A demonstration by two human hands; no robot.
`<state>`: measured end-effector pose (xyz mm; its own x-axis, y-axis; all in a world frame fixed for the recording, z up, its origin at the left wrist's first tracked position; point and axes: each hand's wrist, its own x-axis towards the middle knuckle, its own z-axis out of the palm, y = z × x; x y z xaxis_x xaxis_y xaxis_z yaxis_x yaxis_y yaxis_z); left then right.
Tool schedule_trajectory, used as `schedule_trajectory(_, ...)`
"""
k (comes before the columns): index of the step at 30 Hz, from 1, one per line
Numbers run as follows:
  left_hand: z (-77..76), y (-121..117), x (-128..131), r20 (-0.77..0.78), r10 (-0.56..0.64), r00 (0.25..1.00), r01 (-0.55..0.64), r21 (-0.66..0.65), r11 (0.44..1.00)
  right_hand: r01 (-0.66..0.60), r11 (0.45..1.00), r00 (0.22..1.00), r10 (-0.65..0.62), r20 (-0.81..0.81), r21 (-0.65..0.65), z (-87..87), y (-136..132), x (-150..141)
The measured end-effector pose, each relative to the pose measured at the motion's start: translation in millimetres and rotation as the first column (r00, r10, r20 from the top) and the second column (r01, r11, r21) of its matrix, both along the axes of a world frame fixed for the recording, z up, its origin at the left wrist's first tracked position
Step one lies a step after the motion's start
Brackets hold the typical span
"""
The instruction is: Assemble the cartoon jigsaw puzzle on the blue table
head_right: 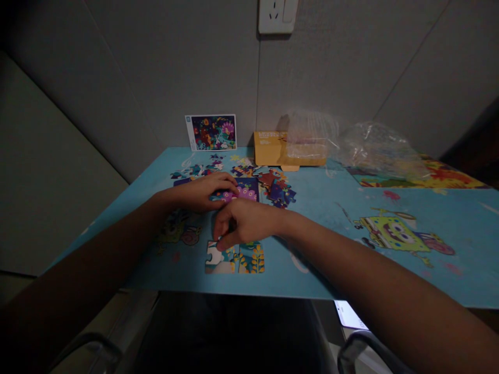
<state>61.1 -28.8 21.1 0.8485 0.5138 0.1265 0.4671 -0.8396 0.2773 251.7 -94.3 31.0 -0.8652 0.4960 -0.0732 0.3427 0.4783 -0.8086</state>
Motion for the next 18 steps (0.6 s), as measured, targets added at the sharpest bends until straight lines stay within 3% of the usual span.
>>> schedule_trajectory(5, -0.7, 0.3, -1.0, -0.02, 0.008, 1.0, -0.008, -0.003, 1.0, -0.105, 0.994, 0.994, 0.106, -0.018, 0.032, -2.7, 3.3, 3.0)
schedule_trajectory(9, -2.7, 2.1, -2.2, -0.017, -0.009, 1.0, 0.009, 0.002, 1.0, -0.137, 0.989, 0.99, 0.138, -0.01, 0.057, -5.3, 6.7, 4.8)
schedule_trajectory(14, -1.7, 1.1, -1.4, -0.014, -0.001, 1.0, 0.001, 0.003, 1.0, -0.186, 0.964, 0.982, 0.188, 0.008, 0.192, -5.7, 9.5, 4.3)
schedule_trajectory(18, -0.2, -0.4, -0.5, -0.018, 0.006, 1.0, -0.006, -0.007, 1.0, -0.2, 0.959, 0.979, 0.205, -0.001, 0.203, -5.6, 9.9, 4.2)
